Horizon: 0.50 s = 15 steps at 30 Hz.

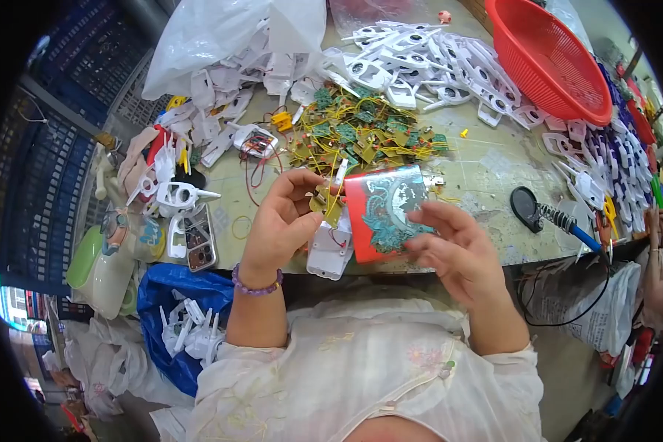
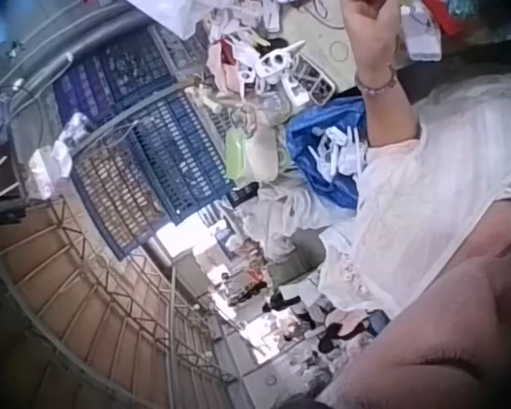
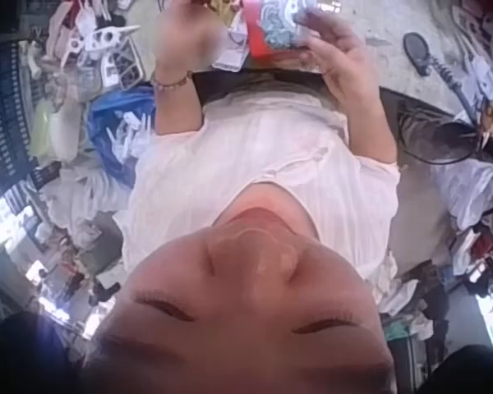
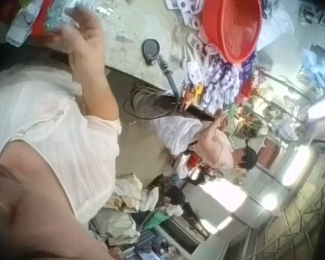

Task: Soldering wires and assembling electronic components into a toy shell.

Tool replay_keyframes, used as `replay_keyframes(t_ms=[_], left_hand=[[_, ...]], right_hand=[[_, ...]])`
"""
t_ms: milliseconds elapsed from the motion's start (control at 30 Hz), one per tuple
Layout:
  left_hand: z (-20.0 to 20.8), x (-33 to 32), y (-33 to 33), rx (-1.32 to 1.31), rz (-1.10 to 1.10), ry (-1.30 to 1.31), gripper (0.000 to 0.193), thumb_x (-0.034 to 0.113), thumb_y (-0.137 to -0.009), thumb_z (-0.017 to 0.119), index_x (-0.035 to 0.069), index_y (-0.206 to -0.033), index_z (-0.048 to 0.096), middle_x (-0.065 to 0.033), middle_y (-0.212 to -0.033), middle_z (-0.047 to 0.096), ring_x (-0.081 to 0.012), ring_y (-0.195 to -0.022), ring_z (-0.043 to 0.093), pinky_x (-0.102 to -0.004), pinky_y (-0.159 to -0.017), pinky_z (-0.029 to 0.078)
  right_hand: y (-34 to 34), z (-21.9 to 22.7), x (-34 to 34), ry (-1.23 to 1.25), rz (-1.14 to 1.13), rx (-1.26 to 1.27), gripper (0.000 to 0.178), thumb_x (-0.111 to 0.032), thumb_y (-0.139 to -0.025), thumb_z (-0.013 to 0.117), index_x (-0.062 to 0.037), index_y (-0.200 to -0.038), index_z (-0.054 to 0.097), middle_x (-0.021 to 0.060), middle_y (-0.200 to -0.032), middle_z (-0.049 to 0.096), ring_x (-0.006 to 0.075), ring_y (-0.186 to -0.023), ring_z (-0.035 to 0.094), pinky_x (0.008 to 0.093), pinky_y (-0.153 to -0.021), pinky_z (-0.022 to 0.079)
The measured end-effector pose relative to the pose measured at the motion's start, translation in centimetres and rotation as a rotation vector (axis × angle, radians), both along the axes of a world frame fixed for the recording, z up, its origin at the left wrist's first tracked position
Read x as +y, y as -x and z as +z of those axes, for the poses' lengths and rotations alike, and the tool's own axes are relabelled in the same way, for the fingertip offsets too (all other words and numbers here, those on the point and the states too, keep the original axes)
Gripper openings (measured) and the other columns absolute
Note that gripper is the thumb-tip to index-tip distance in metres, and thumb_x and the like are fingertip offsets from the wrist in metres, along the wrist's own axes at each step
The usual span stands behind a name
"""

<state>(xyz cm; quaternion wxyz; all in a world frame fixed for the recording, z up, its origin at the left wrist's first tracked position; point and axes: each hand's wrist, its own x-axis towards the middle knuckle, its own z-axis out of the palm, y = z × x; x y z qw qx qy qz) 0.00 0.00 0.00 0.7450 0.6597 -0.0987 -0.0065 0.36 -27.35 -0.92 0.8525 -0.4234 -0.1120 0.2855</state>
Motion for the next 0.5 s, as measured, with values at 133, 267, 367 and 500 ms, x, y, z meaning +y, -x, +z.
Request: replay_keyframes(t_ms=[133, 267, 367, 500], left_hand=[[0.4, 0.1, 0.4, 0.027, -0.048, 0.097, 0.045, -0.004, -0.076, 0.052, 0.002, -0.120, 0.043, -0.0095, -0.115, 0.055, -0.0135, -0.102, 0.056, -0.0265, -0.085, 0.046], [0.7, 1.1, 1.0, 0.039, -0.143, 0.063, 0.048, -0.002, -0.077, 0.052, 0.002, -0.124, 0.043, -0.0090, -0.116, 0.054, -0.0141, -0.104, 0.055, -0.0276, -0.087, 0.045], [0.7, 1.4, 1.1, 0.069, -0.161, 0.044, 0.048, -0.003, -0.076, 0.053, 0.001, -0.124, 0.043, -0.0084, -0.116, 0.053, -0.0152, -0.106, 0.053, -0.0299, -0.092, 0.043], [0.8, 1.5, 1.4, 0.023, -0.225, 0.074, 0.047, -0.003, -0.077, 0.053, 0.000, -0.123, 0.044, -0.0083, -0.117, 0.052, -0.0158, -0.109, 0.052, -0.0311, -0.095, 0.041]], right_hand=[[-1.4, 2.1, 4.2, -0.023, 0.051, 0.174, 0.060, -0.002, -0.086, 0.059, 0.0007, -0.137, 0.029, 0.0159, -0.137, 0.037, 0.0240, -0.110, 0.055, 0.0293, -0.078, 0.050], [-4.2, 2.3, 6.5, -0.012, -0.028, 0.193, 0.053, -0.005, -0.087, 0.061, 0.0036, -0.132, 0.035, 0.0151, -0.122, 0.051, 0.0204, -0.101, 0.060, 0.0257, -0.077, 0.053], [-5.1, 2.1, 7.2, -0.011, -0.066, 0.201, 0.036, -0.007, -0.087, 0.061, 0.0049, -0.119, 0.049, 0.0104, -0.099, 0.063, 0.0159, -0.089, 0.063, 0.0222, -0.074, 0.055], [-5.7, 1.4, 7.6, -0.017, -0.033, 0.222, 0.028, -0.007, -0.087, 0.062, 0.0033, -0.111, 0.054, 0.0089, -0.094, 0.064, 0.0152, -0.087, 0.064, 0.0220, -0.074, 0.055]])
